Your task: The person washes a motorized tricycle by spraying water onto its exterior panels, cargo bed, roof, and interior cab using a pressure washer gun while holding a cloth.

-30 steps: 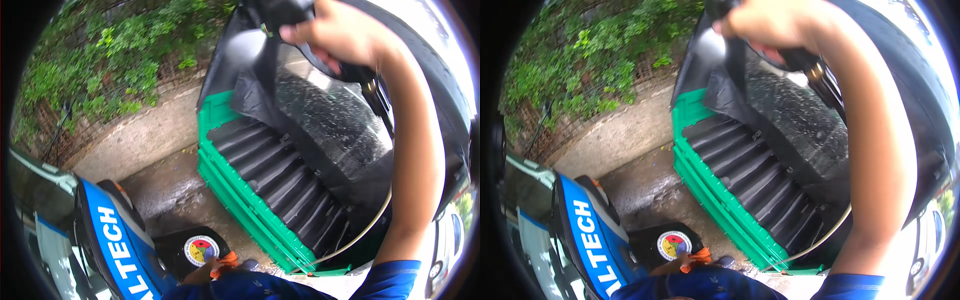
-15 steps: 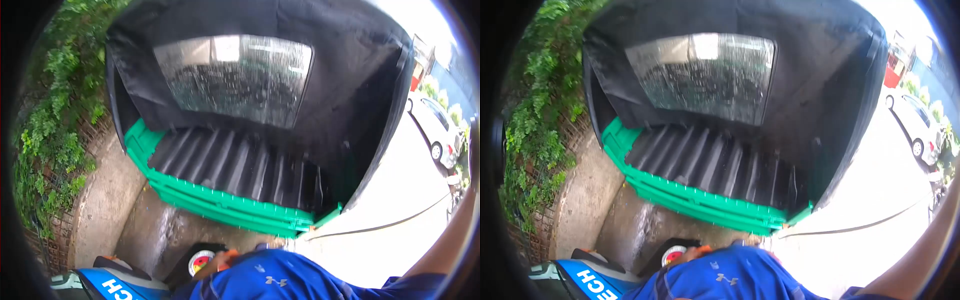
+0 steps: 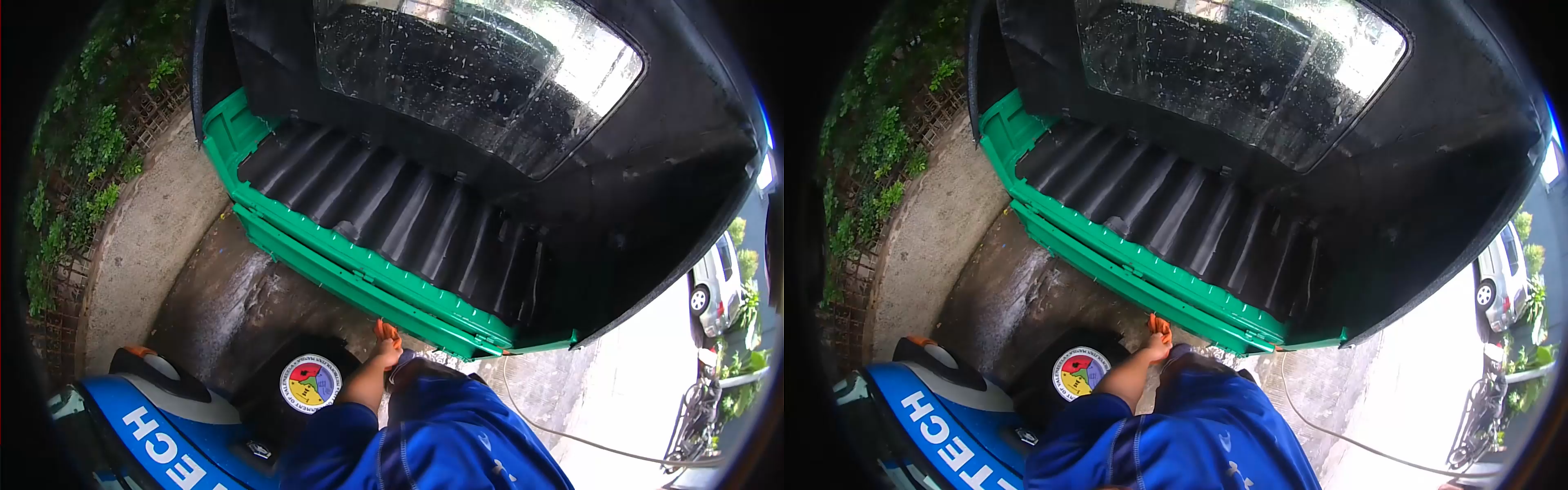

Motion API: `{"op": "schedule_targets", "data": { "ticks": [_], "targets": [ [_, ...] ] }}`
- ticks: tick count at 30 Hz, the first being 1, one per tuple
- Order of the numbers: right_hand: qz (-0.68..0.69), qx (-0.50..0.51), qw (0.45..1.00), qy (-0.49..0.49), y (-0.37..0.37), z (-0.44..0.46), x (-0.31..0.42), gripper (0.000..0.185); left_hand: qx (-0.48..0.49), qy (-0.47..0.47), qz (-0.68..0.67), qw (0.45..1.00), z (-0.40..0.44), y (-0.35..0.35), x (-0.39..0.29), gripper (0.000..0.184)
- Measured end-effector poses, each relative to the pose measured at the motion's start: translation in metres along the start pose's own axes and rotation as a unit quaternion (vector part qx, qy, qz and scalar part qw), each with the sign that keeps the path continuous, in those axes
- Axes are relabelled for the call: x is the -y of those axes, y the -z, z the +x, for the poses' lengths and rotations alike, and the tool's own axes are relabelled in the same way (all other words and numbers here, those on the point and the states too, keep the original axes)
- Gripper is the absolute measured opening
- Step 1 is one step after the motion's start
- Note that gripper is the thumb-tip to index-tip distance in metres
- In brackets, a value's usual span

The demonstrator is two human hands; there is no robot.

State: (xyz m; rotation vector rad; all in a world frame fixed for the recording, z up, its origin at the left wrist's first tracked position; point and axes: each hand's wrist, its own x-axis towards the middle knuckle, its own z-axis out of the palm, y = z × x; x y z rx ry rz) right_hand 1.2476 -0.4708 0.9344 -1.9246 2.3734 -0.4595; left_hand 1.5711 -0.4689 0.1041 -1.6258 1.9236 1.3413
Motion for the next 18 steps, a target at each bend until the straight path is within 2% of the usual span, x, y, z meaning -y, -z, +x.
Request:
{"op": "schedule_targets", "data": {
  "ticks": [2, 5, 8, 11, 13, 16, 18],
  "targets": [
    [-0.007, 0.001, 1.000, -0.007, 0.000, 0.000, -0.001, 0.033, 0.010, -0.030, 0.006, 0.999, 0.006, -0.023, -0.007, 0.062],
    [-0.012, -0.005, 1.000, -0.017, 0.007, -0.006, -0.005, 0.033, 0.081, -0.047, 0.001, 0.996, -0.004, -0.031, -0.023, 0.059],
    [-0.012, -0.019, 0.999, -0.030, 0.018, -0.022, -0.020, 0.032, 0.044, -0.070, 0.021, 0.996, -0.019, -0.040, -0.016, 0.055],
    [-0.013, -0.032, 0.998, -0.045, 0.032, -0.043, -0.043, 0.032, 0.096, -0.022, -0.019, 0.995, -0.027, -0.030, 0.004, 0.056],
    [-0.020, -0.045, 0.997, -0.066, 0.046, -0.067, -0.060, 0.032, 0.071, -0.037, 0.039, 0.996, -0.046, -0.011, 0.001, 0.055],
    [-0.024, -0.066, 0.992, -0.103, 0.064, -0.112, -0.090, 0.032, -0.047, -0.112, 0.111, 0.986, -0.062, 0.000, -0.018, 0.056],
    [-0.021, -0.076, 0.989, -0.128, 0.074, -0.143, -0.116, 0.031, -0.081, -0.143, 0.087, 0.982, -0.063, 0.011, -0.052, 0.061]
  ]
}}
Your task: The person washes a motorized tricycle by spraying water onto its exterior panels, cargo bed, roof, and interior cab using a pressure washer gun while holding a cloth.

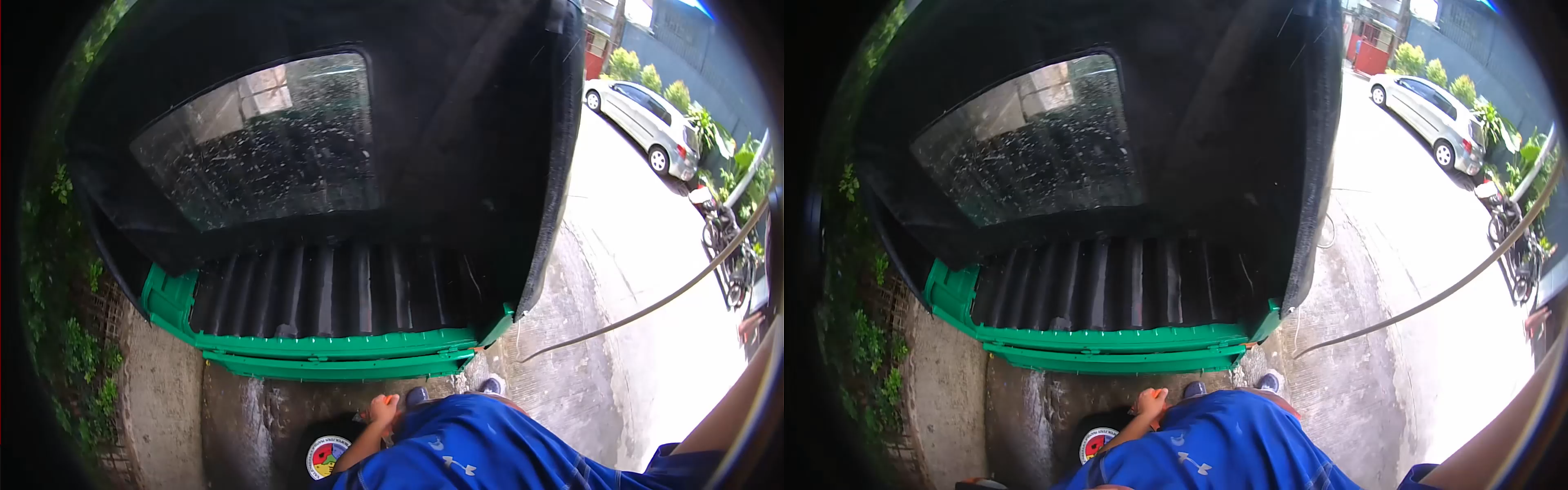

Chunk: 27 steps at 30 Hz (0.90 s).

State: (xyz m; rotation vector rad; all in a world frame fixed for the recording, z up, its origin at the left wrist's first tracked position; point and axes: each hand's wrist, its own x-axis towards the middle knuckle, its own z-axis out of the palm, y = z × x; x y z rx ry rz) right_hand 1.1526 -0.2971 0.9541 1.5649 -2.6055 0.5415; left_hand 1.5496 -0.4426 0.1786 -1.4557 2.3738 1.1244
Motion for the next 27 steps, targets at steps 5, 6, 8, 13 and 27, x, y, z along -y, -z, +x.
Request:
{"op": "schedule_targets", "data": {
  "ticks": [5, 6, 8, 13, 27],
  "targets": [
    [-0.009, -0.025, 0.997, -0.078, 0.038, -0.068, -0.096, 0.031, -0.133, -0.117, -0.165, 0.970, -0.003, 0.098, -0.213, 0.059],
    [-0.012, -0.029, 0.995, -0.094, 0.046, -0.082, -0.116, 0.031, -0.188, -0.226, -0.169, 0.941, 0.014, 0.100, -0.244, 0.054],
    [-0.017, -0.038, 0.992, -0.123, 0.062, -0.112, -0.158, 0.031, -0.228, -0.361, -0.183, 0.885, 0.032, 0.113, -0.319, 0.048],
    [-0.009, -0.063, 0.981, -0.184, 0.094, -0.184, -0.268, 0.031, -0.187, -0.435, -0.291, 0.831, 0.021, 0.110, -0.495, 0.042],
    [0.043, -0.080, 0.977, -0.193, 0.125, -0.219, -0.466, 0.032, -0.367, -0.298, -0.302, 0.828, 0.047, -0.007, -0.528, 0.071]
  ]
}}
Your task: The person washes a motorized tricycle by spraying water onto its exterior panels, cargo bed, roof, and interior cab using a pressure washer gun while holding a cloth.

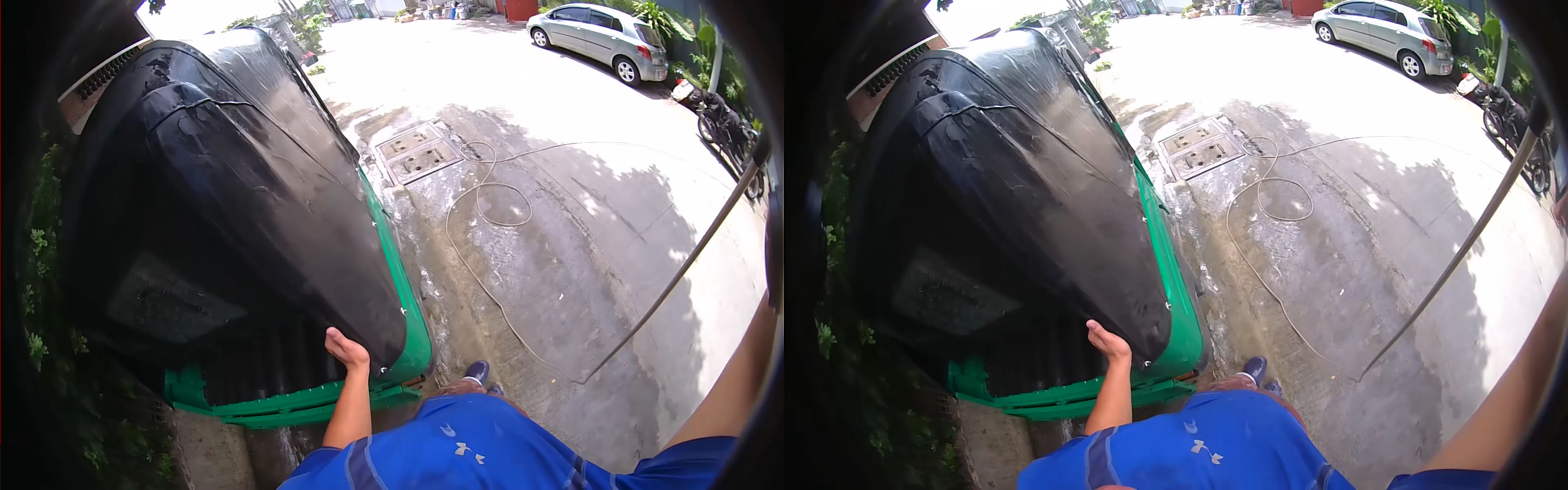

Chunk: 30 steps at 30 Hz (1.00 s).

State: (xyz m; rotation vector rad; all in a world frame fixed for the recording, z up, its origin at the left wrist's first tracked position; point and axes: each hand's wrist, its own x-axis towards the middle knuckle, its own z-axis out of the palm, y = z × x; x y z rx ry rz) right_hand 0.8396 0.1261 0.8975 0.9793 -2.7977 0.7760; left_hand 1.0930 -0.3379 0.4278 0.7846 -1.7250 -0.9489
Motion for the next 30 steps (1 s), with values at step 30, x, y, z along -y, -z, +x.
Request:
{"op": "schedule_targets", "data": {
  "ticks": [30],
  "targets": [
    [0.101, 0.009, 0.986, 0.130, 0.014, 0.076, -0.032, 0.038, 0.063, 0.016, 0.235, 0.970, -0.046, 0.018, 0.028, 0.080]
  ]
}}
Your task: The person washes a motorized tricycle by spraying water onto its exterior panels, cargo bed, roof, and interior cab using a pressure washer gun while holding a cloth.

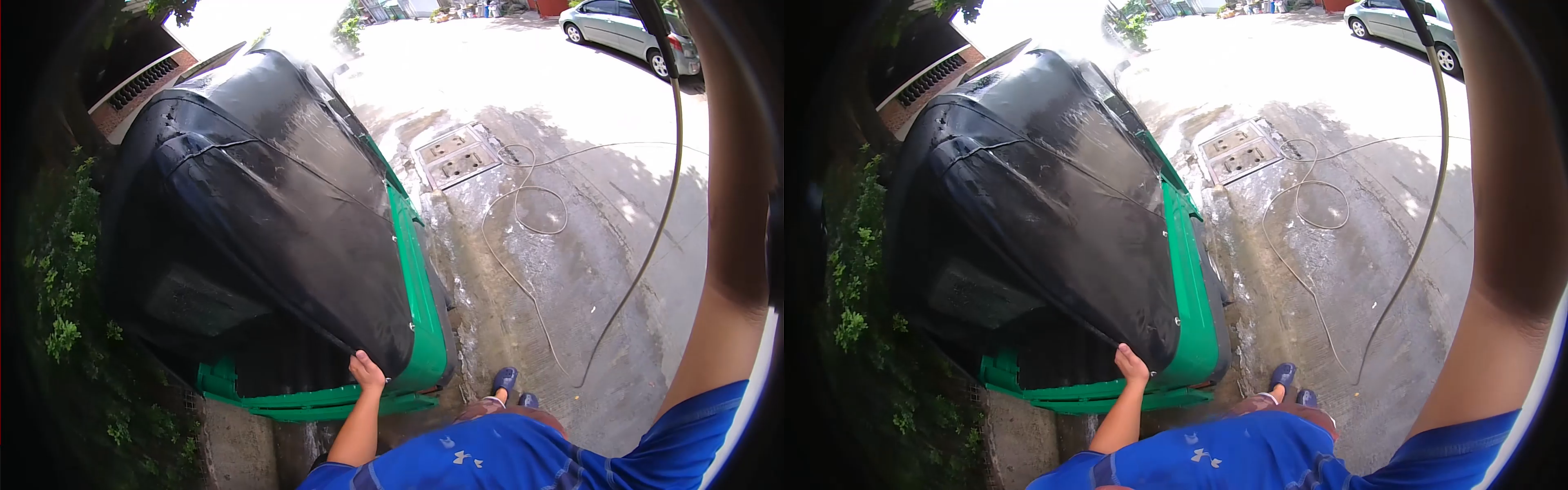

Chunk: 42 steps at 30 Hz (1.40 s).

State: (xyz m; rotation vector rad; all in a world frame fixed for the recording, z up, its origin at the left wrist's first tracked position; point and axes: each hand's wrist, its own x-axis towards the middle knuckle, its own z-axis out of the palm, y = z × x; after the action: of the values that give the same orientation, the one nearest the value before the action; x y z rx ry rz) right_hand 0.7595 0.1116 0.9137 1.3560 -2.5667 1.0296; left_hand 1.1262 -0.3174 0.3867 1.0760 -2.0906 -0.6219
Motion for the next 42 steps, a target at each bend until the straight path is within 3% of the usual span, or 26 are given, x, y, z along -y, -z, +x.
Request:
{"op": "schedule_targets", "data": {
  "ticks": [8, 9, 12, 15, 23, 31, 33, 34, 36, 38, 40, 42],
  "targets": [
    [0.042, -0.010, 0.999, 0.016, 0.003, -0.030, -0.004, 0.040, 0.015, -0.076, 0.067, 0.995, 0.005, 0.004, 0.019, 0.083],
    [0.042, -0.010, 0.999, 0.015, 0.003, -0.033, -0.004, 0.041, -0.015, -0.083, 0.042, 0.996, 0.000, 0.000, 0.017, 0.086],
    [0.046, -0.012, 0.999, 0.018, 0.004, -0.040, -0.002, 0.041, 0.024, -0.099, -0.013, 0.995, 0.007, -0.001, 0.017, 0.089],
    [0.059, -0.014, 0.998, 0.021, 0.006, -0.042, -0.006, 0.042, -0.057, -0.126, -0.013, 0.990, 0.003, -0.007, 0.001, 0.087],
    [0.078, -0.012, 0.997, 0.009, -0.006, -0.048, -0.016, 0.045, -0.058, -0.093, 0.027, 0.994, 0.002, -0.006, 0.009, 0.086],
    [0.134, -0.009, 0.991, -0.013, -0.060, -0.049, -0.075, 0.041, -0.051, -0.092, 0.028, 0.994, 0.001, -0.005, 0.014, 0.087],
    [0.102, -0.048, 0.993, 0.044, -0.094, -0.046, -0.129, 0.037, -0.051, -0.093, 0.027, 0.994, 0.002, -0.008, 0.014, 0.087],
    [0.079, -0.018, 0.995, -0.065, -0.103, -0.063, -0.131, 0.039, -0.051, -0.093, 0.023, 0.994, 0.001, -0.007, 0.016, 0.086],
    [0.233, 0.091, 0.968, -0.019, -0.108, -0.089, -0.147, 0.048, -0.055, -0.093, 0.014, 0.994, 0.003, -0.009, 0.017, 0.086],
    [0.243, 0.155, 0.955, -0.077, -0.112, -0.110, -0.148, 0.052, -0.056, -0.087, 0.013, 0.995, 0.002, -0.011, 0.019, 0.085],
    [0.091, 0.010, 0.994, -0.053, -0.146, -0.124, -0.157, 0.054, -0.060, -0.090, 0.016, 0.994, 0.003, -0.010, 0.021, 0.085],
    [0.067, 0.015, 0.996, -0.056, -0.159, -0.116, -0.160, 0.053, -0.067, -0.098, 0.013, 0.993, 0.002, -0.010, 0.012, 0.086]
  ]
}}
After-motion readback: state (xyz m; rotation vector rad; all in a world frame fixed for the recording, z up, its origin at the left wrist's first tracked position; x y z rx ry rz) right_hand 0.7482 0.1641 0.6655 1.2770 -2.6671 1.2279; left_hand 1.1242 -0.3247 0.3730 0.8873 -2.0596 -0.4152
